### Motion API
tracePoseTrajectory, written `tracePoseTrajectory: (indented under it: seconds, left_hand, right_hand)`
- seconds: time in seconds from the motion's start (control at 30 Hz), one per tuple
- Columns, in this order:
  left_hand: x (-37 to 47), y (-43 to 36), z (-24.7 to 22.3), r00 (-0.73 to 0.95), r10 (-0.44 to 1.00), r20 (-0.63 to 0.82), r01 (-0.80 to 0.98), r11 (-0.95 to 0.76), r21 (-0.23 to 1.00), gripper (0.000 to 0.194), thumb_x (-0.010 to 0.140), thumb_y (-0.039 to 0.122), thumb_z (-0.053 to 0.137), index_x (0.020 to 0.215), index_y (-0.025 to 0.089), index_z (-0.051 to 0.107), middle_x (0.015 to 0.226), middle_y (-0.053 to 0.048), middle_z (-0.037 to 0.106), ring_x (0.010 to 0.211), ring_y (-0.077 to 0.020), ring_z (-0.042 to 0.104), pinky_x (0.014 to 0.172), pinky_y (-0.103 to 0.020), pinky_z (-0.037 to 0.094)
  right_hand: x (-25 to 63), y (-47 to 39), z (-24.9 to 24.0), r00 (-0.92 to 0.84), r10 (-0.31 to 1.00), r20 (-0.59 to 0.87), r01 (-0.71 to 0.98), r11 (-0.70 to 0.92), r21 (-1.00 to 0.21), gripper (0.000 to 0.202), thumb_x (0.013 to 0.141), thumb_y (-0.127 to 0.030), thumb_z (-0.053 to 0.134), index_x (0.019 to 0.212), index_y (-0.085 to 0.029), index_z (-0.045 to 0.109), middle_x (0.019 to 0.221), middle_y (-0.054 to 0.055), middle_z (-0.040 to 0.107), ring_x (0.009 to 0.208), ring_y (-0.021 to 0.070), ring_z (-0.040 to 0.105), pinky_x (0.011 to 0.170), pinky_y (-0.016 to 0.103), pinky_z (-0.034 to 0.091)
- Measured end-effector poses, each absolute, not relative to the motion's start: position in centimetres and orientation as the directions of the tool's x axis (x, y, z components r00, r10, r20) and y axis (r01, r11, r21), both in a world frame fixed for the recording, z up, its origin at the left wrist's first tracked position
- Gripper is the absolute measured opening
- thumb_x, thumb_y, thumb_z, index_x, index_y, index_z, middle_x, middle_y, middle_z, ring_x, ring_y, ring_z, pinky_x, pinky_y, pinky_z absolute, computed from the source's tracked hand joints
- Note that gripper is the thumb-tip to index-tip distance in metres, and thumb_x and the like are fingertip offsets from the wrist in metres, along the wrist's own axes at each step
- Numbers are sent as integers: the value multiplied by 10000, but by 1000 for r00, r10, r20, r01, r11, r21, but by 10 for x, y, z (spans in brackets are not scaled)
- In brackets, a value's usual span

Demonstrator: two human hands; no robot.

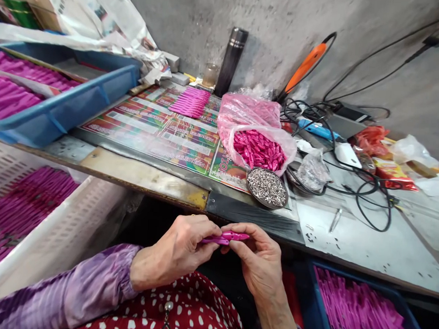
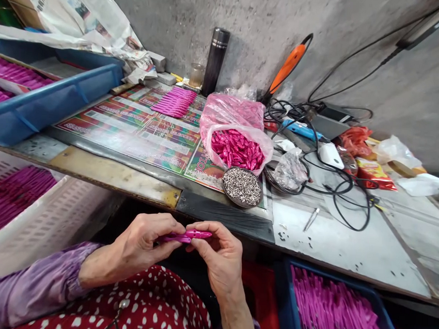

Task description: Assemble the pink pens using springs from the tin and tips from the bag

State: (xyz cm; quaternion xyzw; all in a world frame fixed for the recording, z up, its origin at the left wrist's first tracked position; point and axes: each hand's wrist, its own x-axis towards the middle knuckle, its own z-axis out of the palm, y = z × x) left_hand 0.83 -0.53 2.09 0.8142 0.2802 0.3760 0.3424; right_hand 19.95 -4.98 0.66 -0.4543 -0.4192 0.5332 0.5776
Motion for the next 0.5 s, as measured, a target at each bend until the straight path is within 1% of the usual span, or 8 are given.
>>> tracePoseTrajectory:
  seconds: [0.1, 0.17, 0.27, 0.4, 0.5]
  left_hand:
    - [7, -7, 18, 558, 701, 444, 196, -632, 750, 109, 893, 63, 623, 925, 110, 716, 754, -16, 670, 639, -99, 582, 603, -197, 405]
    - [5, -8, 15, 566, 702, 432, 202, -626, 753, 117, 885, 50, 629, 932, 112, 716, 761, -16, 670, 649, -100, 585, 611, -198, 408]
    - [2, -11, 10, 589, 703, 399, 224, -616, 755, 126, 869, 44, 643, 944, 113, 717, 759, -14, 664, 654, -106, 584, 615, -207, 406]
    - [-3, -14, 6, 637, 677, 369, 230, -624, 747, 140, 891, 42, 604, 948, 116, 708, 790, -21, 667, 686, -115, 595, 645, -216, 423]
    - [-6, -14, 3, 645, 674, 360, 236, -623, 746, 145, 914, 54, 580, 950, 120, 704, 801, -21, 669, 691, -113, 595, 655, -216, 428]
  right_hand:
    - [200, -51, 3, 42, 999, -6, -195, 2, -981, 122, 816, -213, 832, 926, -260, 810, 942, 23, 783, 730, 131, 702, 618, 198, 604]
    - [202, -52, 1, 18, 1000, -10, -164, -7, -986, 119, 824, -209, 824, 930, -261, 810, 955, 17, 764, 708, 116, 677, 604, 193, 585]
    - [205, -53, -3, -33, 999, -31, -160, -36, -986, 100, 808, -214, 837, 896, -255, 813, 935, 9, 728, 684, 108, 649, 574, 194, 563]
    - [202, -56, -7, -134, 987, -83, -208, -110, -972, 90, 786, -226, 850, 866, -245, 815, 876, 4, 693, 672, 132, 687, 543, 206, 552]
    - [198, -59, -7, -119, 988, -94, -150, -112, -982, 85, 808, -233, 829, 888, -255, 813, 867, -3, 693, 670, 128, 700, 560, 198, 553]
